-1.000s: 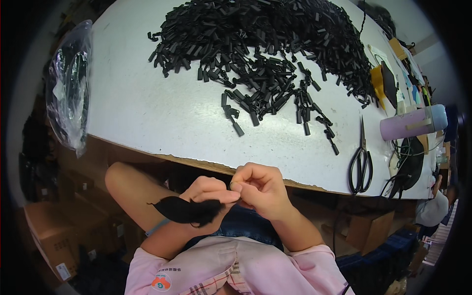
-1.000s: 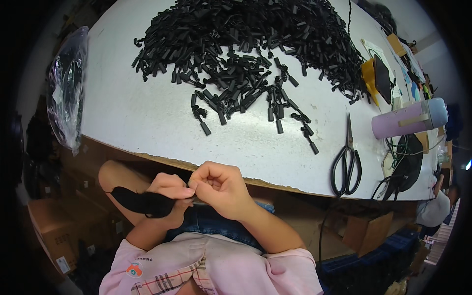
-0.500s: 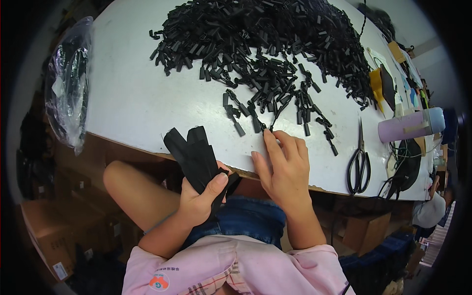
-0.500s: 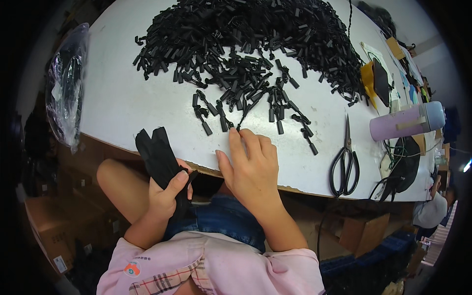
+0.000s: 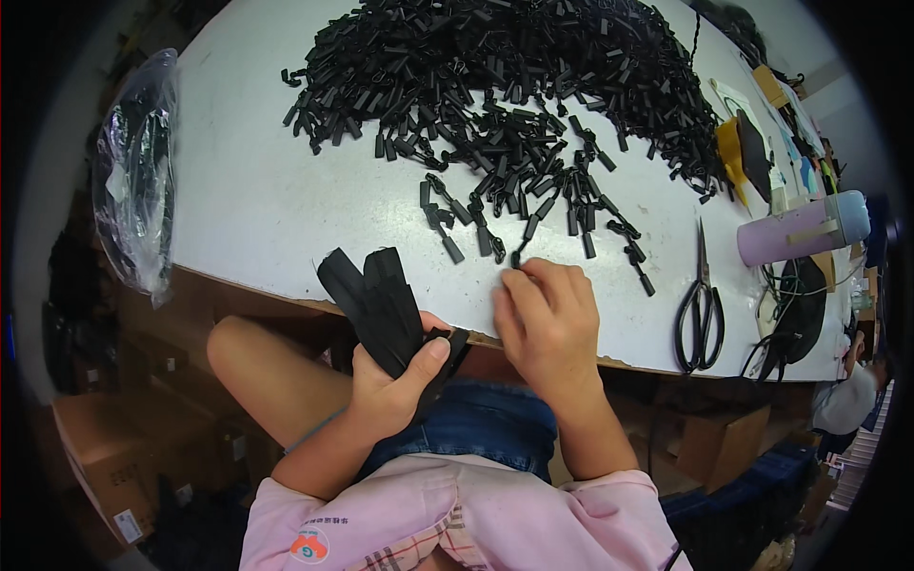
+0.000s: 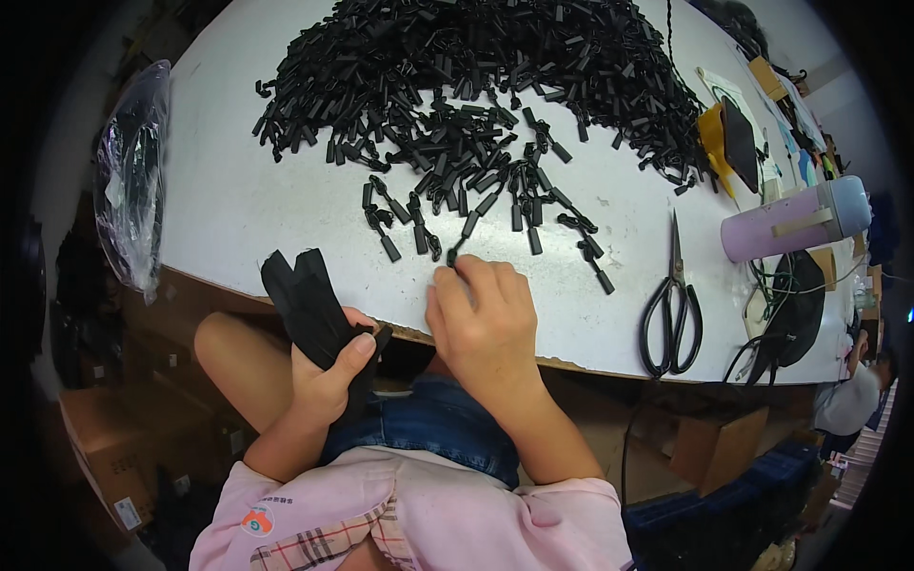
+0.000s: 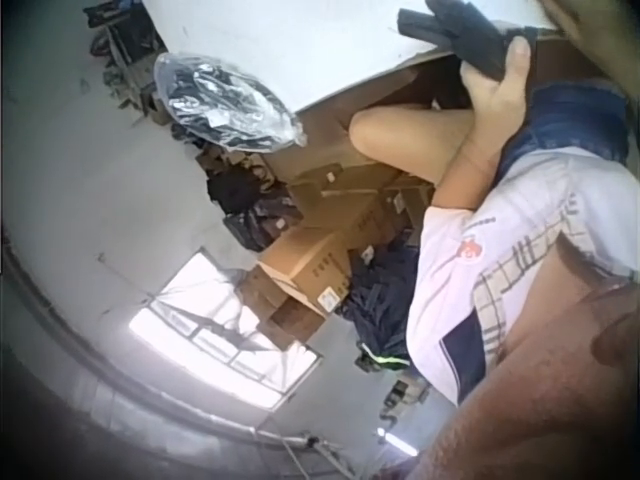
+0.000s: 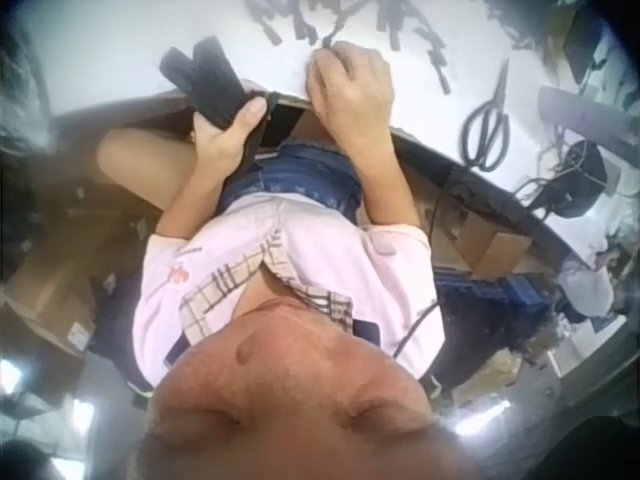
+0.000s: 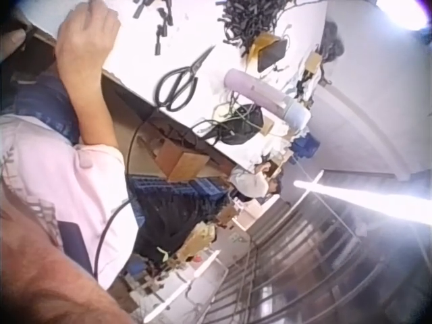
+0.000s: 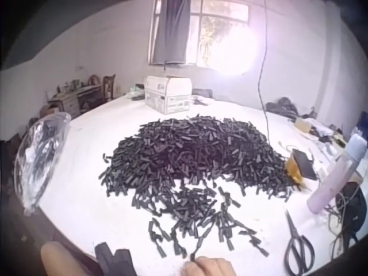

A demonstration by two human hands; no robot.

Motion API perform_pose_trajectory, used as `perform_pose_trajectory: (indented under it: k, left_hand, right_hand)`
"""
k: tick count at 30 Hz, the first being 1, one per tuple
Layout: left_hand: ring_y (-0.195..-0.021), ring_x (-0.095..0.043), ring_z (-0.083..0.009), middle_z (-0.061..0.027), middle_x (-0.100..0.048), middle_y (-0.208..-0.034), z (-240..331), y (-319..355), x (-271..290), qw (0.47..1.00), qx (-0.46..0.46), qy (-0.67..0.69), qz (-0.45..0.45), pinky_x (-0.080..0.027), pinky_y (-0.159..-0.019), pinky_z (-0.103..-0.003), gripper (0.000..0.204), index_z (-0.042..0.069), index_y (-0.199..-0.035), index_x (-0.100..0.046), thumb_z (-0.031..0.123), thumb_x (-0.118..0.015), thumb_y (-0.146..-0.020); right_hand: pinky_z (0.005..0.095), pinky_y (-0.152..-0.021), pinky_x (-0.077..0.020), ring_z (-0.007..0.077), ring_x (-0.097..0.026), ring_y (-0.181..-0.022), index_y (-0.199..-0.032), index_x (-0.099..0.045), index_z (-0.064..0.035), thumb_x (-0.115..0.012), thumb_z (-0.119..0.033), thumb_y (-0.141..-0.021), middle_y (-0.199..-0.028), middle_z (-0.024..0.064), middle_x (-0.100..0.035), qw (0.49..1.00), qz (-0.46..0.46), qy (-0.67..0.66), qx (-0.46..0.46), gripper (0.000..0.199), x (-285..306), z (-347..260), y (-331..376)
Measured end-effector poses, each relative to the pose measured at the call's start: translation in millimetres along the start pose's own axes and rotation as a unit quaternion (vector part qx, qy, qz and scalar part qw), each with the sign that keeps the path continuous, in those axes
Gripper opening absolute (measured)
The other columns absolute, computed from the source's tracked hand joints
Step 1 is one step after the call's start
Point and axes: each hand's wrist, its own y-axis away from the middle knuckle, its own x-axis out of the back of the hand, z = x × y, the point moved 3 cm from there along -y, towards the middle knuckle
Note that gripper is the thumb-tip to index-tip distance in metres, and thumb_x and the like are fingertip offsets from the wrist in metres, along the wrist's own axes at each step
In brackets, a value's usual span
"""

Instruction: Manually assembling small black plastic clips or components at a workbench.

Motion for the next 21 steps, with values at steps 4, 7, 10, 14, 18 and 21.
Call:
perform_pose_trajectory:
  k: [4,7,10,14,18,21]
  left_hand:
    - [-0.067,-0.049,-0.0057,-0.0010,-0.055,-0.074,-6,1,2,1.000,0.016,0.013,0.000,-0.040,-0.060,-0.019,0.013,-0.001,-0.086,-0.055,0.007,-0.057,-0.076]
    - [-0.068,-0.050,-0.0062,-0.0017,-0.056,-0.073,0,0,2,1.000,-0.011,-0.026,-0.010,-0.041,-0.061,-0.019,0.011,-0.001,-0.085,-0.055,0.003,-0.057,-0.075]
    - [-0.068,-0.050,-0.0070,-0.0028,-0.056,-0.075,5,-2,-2,0.996,-0.087,-0.009,-0.024,-0.041,-0.061,-0.020,0.010,-0.001,-0.084,-0.055,0.000,-0.057,-0.074]
    - [-0.069,-0.051,-0.0082,-0.0044,-0.055,-0.078,5,1,0,0.997,-0.067,0.008,-0.034,-0.042,-0.062,-0.020,0.010,-0.002,-0.083,-0.055,-0.003,-0.057,-0.073]
    - [-0.067,-0.050,-0.0064,-0.0033,-0.055,-0.076,1,0,0,0.996,-0.081,-0.021,-0.041,-0.041,-0.060,-0.019,0.011,-0.002,-0.083,-0.055,-0.003,-0.057,-0.073]
    - [-0.064,-0.048,-0.0044,-0.0010,-0.054,-0.072,3,1,0,0.996,-0.083,0.013,-0.002,-0.039,-0.058,-0.017,0.012,-0.001,-0.084,-0.055,-0.003,-0.058,-0.072]
  right_hand:
    - [0.0301,-0.055,-0.0395,0.0229,-0.048,-0.067,-0.079,-0.055,-0.0007,-0.060,0.003,-0.060,-0.078,0.0081,-0.053,0.991,0.013,-0.114,-0.075,0.020,0,5,3]
    - [0.0279,-0.052,-0.0400,0.0211,-0.049,-0.063,-0.077,-0.055,-0.0004,-0.059,0.005,-0.060,-0.074,0.0085,-0.053,0.943,-0.013,-0.309,-0.122,0.019,9,-9,3]
    - [0.0242,-0.049,-0.0395,0.0164,-0.050,-0.060,-0.077,-0.058,-0.0002,-0.060,0.006,-0.061,-0.072,0.0080,-0.054,0.899,-0.044,-0.422,-0.108,0.018,11,-17,3]
    - [0.0206,-0.047,-0.0383,0.0124,-0.049,-0.060,-0.079,-0.061,-0.0006,-0.061,0.007,-0.061,-0.071,0.0067,-0.054,0.917,-0.048,-0.394,-0.042,0.019,13,-19,1]
    - [0.0194,-0.045,-0.0371,0.0115,-0.048,-0.058,-0.082,-0.061,-0.0003,-0.060,0.007,-0.062,-0.073,0.0072,-0.053,0.931,-0.046,-0.361,0.029,0.022,12,-23,0]
    - [0.0185,-0.044,-0.0359,0.0099,-0.048,-0.056,-0.085,-0.060,0.0004,-0.059,0.007,-0.065,-0.074,0.0083,-0.053,0.909,-0.024,-0.410,-0.071,0.022,8,-25,6]
